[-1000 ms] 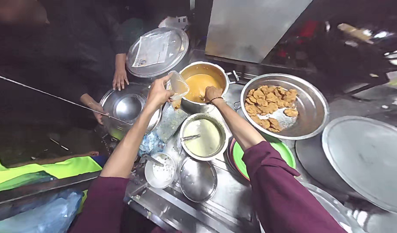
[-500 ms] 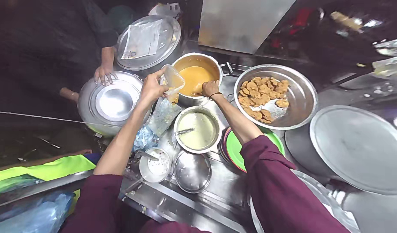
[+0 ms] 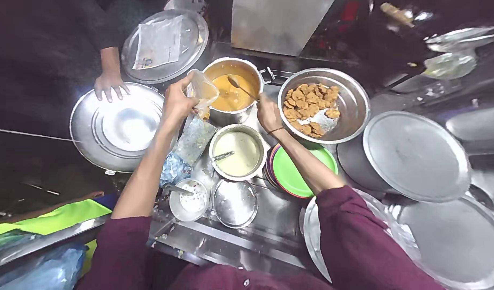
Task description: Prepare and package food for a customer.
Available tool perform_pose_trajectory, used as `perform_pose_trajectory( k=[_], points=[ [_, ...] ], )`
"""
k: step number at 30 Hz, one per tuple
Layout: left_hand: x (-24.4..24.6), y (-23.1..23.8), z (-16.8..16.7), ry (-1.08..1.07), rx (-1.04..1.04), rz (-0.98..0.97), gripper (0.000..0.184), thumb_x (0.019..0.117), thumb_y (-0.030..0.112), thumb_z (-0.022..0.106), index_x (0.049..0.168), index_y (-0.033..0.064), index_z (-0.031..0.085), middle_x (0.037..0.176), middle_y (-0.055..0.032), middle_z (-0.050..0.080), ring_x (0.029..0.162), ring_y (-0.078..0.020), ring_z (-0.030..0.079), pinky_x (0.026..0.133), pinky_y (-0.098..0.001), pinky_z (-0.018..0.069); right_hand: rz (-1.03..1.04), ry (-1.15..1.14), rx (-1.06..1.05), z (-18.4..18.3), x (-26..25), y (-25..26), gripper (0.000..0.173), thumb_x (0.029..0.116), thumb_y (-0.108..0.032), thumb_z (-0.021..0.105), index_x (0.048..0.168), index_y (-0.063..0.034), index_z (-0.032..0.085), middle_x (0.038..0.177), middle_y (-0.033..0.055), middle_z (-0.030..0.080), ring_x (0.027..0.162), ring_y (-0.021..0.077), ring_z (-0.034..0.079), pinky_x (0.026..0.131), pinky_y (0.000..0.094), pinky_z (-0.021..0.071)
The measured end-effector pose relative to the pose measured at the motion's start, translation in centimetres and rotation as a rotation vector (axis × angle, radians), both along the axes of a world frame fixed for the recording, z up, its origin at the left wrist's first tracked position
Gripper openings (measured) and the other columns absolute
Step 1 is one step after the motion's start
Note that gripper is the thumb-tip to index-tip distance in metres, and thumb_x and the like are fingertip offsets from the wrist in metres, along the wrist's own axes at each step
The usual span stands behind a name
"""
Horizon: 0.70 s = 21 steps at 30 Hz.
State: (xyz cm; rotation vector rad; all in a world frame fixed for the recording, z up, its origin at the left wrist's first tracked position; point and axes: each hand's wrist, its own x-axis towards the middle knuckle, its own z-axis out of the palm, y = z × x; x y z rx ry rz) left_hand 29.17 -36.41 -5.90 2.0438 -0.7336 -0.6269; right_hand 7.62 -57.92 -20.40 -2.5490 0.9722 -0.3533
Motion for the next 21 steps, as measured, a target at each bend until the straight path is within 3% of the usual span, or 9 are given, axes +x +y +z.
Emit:
perform_pose_trajectory(
  k=[2, 4, 8, 10, 13, 14, 16, 18, 21],
  points=[
    [0.0, 0.2, 0.1, -0.001, -0.011, -0.008, 0.084, 0.0821, -0.008, 0.072, 0.155, 0.0263, 0.048, 0.141, -0.0105, 0.062, 0.066, -0.0215, 0.072, 0.058, -0.0406, 0.0647, -0.142, -0.099, 0.254, 1.3, -3.9, 2.4, 0.031, 0.107, -0.019, 0.049, 0.135, -0.0057, 0.052, 0.093, 0.0166, 0.072, 0.081, 0.0369, 0.072, 0.073, 0.0576, 0.0578],
    [-0.3, 0.2, 0.4, 0.006, -0.02, -0.024, 0.084, 0.0813, -0.008, 0.072, 0.155, 0.0256, 0.049, 0.138, -0.0113, 0.064, 0.067, -0.0221, 0.072, 0.058, -0.041, 0.0642, -0.212, -0.155, 0.495, 2.5, -8.4, 5.8, 0.037, 0.1101, -0.024, 0.046, 0.142, -0.0052, 0.043, 0.093, 0.0172, 0.069, 0.071, 0.0338, 0.068, 0.064, 0.0546, 0.0572],
    [-1.4, -0.3, 1.1, 0.025, -0.031, -0.095, 0.085, 0.0811, -0.009, 0.071, 0.155, 0.0266, 0.048, 0.144, -0.0065, 0.061, 0.066, -0.0198, 0.072, 0.057, -0.0388, 0.0638, -0.345, -0.146, 0.697, 1.6, -13.8, 9.1, 0.037, 0.1087, -0.019, 0.044, 0.142, -0.0039, 0.045, 0.093, 0.0103, 0.07, 0.066, 0.0204, 0.066, 0.062, 0.0408, 0.0575],
    [-2.4, -0.6, 1.5, 0.041, -0.019, -0.127, 0.085, 0.0804, -0.009, 0.071, 0.154, 0.0269, 0.05, 0.144, -0.0073, 0.061, 0.066, -0.0213, 0.072, 0.057, -0.0402, 0.064, -0.388, -0.094, 0.795, 0.5, -14.7, 9.4, 0.038, 0.1081, -0.018, 0.044, 0.143, -0.0037, 0.044, 0.091, 0.0098, 0.069, 0.063, 0.0184, 0.063, 0.06, 0.038, 0.0558],
    [-5.4, -0.4, 3.8, 0.025, 0.044, -0.164, 0.083, 0.0825, -0.009, 0.071, 0.153, 0.0305, 0.051, 0.131, -0.0155, 0.064, 0.064, -0.025, 0.071, 0.058, -0.0443, 0.0642, -0.419, -0.053, 0.857, -3.3, -12.9, 7.6, 0.043, 0.1002, -0.011, 0.056, 0.141, 0.0001, 0.05, 0.102, 0.0191, 0.069, 0.075, 0.0275, 0.066, 0.068, 0.0465, 0.0571],
    [-7.0, -0.4, 4.8, 0.005, 0.043, -0.2, 0.084, 0.0829, -0.009, 0.071, 0.153, 0.0316, 0.05, 0.13, -0.0167, 0.065, 0.065, -0.0259, 0.07, 0.058, -0.0453, 0.0633, -0.432, -0.057, 0.845, -4.7, -12.4, 6.7, 0.044, 0.0955, -0.008, 0.062, 0.138, 0.0018, 0.053, 0.109, 0.0249, 0.068, 0.087, 0.0358, 0.069, 0.076, 0.0547, 0.0577],
    [-10.1, -0.6, 6.9, -0.038, 0.001, -0.299, 0.083, 0.083, -0.008, 0.075, 0.152, 0.0316, 0.051, 0.126, -0.0141, 0.068, 0.064, -0.0228, 0.068, 0.056, -0.0426, 0.0612, -0.463, -0.041, 0.804, -6.5, -10.7, 4.7, 0.042, 0.0943, -0.008, 0.066, 0.134, 0.0055, 0.059, 0.12, 0.0324, 0.065, 0.108, 0.0476, 0.066, 0.093, 0.0655, 0.0519],
    [-13.2, -1.2, 8.6, -0.048, -0.105, -0.419, 0.083, 0.075, -0.006, 0.073, 0.15, 0.0252, 0.055, 0.117, -0.008, 0.07, 0.057, -0.0123, 0.063, 0.048, -0.0304, 0.0565, -0.493, -0.028, 0.799, -7.6, -9.6, 3.1, 0.038, 0.0953, -0.01, 0.065, 0.13, 0.0061, 0.062, 0.124, 0.0322, 0.065, 0.118, 0.0481, 0.063, 0.099, 0.0663, 0.0485],
    [-17.7, -2.0, 11.4, 0.091, -0.23, -0.593, 0.082, 0.0728, 0.0, 0.07, 0.15, 0.0193, 0.054, 0.131, -0.0033, 0.066, 0.056, -0.0097, 0.063, 0.042, -0.0244, 0.0548, -0.522, -0.136, 0.889, -10.6, -6.3, 0.9, 0.031, 0.0963, -0.017, 0.064, 0.124, -0.0033, 0.069, 0.121, 0.0228, 0.07, 0.117, 0.039, 0.065, 0.098, 0.0612, 0.0509]
  ],
)
